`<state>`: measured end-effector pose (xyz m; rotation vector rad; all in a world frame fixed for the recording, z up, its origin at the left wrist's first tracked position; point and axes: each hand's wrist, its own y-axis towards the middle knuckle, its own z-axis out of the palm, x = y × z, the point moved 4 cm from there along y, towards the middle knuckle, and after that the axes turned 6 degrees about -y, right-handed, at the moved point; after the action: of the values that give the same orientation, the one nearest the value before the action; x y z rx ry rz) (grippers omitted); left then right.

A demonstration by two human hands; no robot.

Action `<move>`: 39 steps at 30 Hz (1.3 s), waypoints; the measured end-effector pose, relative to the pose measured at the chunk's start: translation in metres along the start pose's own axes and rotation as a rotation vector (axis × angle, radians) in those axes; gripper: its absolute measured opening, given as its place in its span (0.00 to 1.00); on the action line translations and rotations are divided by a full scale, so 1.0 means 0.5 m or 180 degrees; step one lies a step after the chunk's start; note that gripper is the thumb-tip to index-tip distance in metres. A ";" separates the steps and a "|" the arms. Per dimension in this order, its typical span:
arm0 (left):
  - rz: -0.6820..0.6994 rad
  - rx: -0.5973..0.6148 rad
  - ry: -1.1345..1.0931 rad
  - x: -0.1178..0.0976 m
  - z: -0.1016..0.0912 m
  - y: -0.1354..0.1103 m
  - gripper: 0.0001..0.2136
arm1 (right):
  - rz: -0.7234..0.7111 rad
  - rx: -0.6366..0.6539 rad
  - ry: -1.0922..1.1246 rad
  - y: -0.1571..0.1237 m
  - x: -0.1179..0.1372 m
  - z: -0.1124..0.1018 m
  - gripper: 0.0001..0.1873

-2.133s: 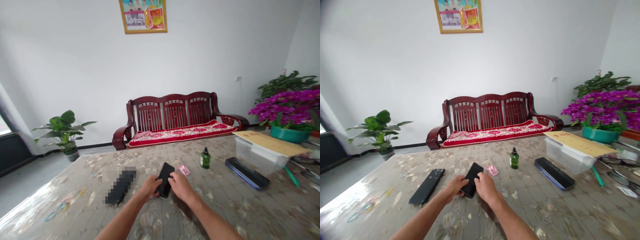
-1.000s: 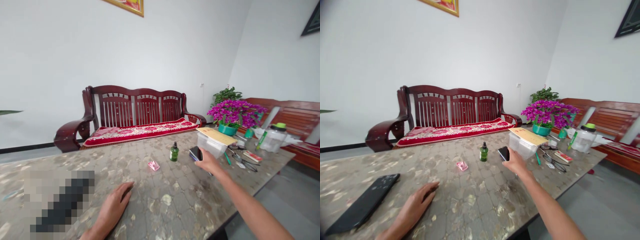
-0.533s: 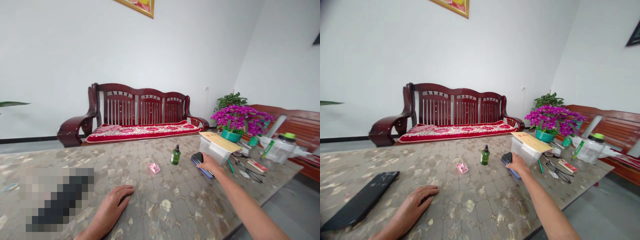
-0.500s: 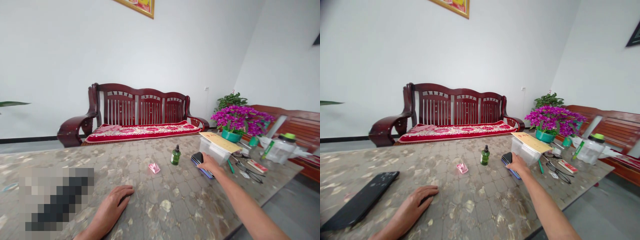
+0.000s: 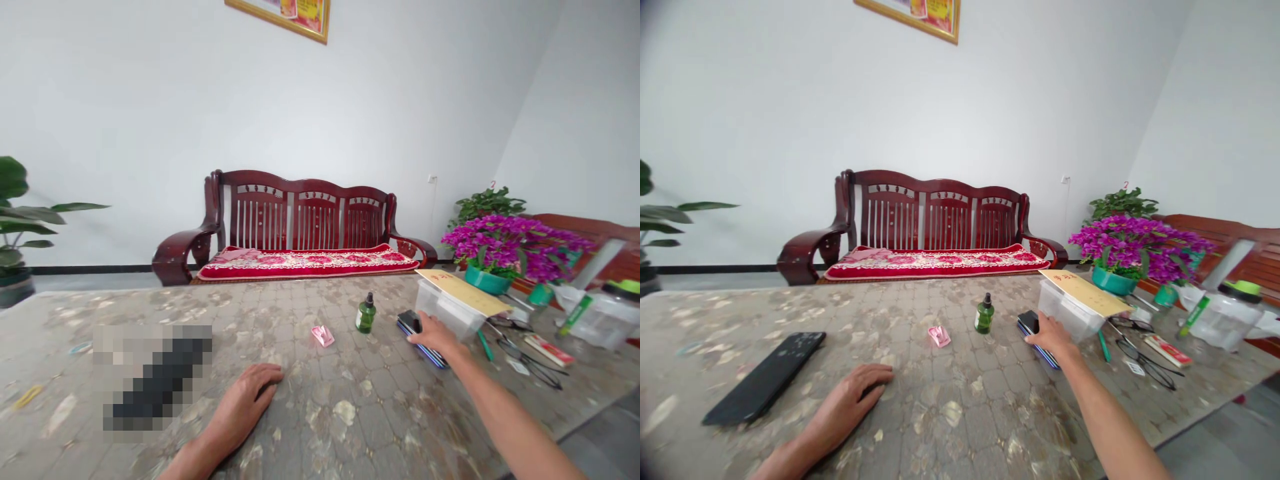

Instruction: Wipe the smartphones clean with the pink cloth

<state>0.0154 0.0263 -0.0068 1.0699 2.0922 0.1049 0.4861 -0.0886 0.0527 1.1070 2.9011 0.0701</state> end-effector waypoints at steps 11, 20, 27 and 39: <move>-0.0980 -0.0464 0.1066 0.001 -0.031 0.007 0.20 | -0.2019 -0.0666 0.0841 -0.197 0.413 -0.022 0.22; -0.2279 -0.0545 0.1997 0.061 -0.183 -0.015 0.28 | -0.1460 -0.0573 0.0548 -0.176 0.513 0.043 0.23; -0.2975 -0.0205 0.2116 0.138 -0.246 -0.034 0.34 | -0.1580 -0.0737 0.1261 -0.156 0.497 0.097 0.13; -0.3045 -0.0256 0.1847 0.151 -0.284 -0.026 0.33 | -0.1268 -0.0557 0.2308 -0.135 0.481 0.103 0.16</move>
<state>-0.1140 0.1087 0.0426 -0.1243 2.8692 0.0213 0.2642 0.0229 -0.0064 0.5206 3.5667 0.8551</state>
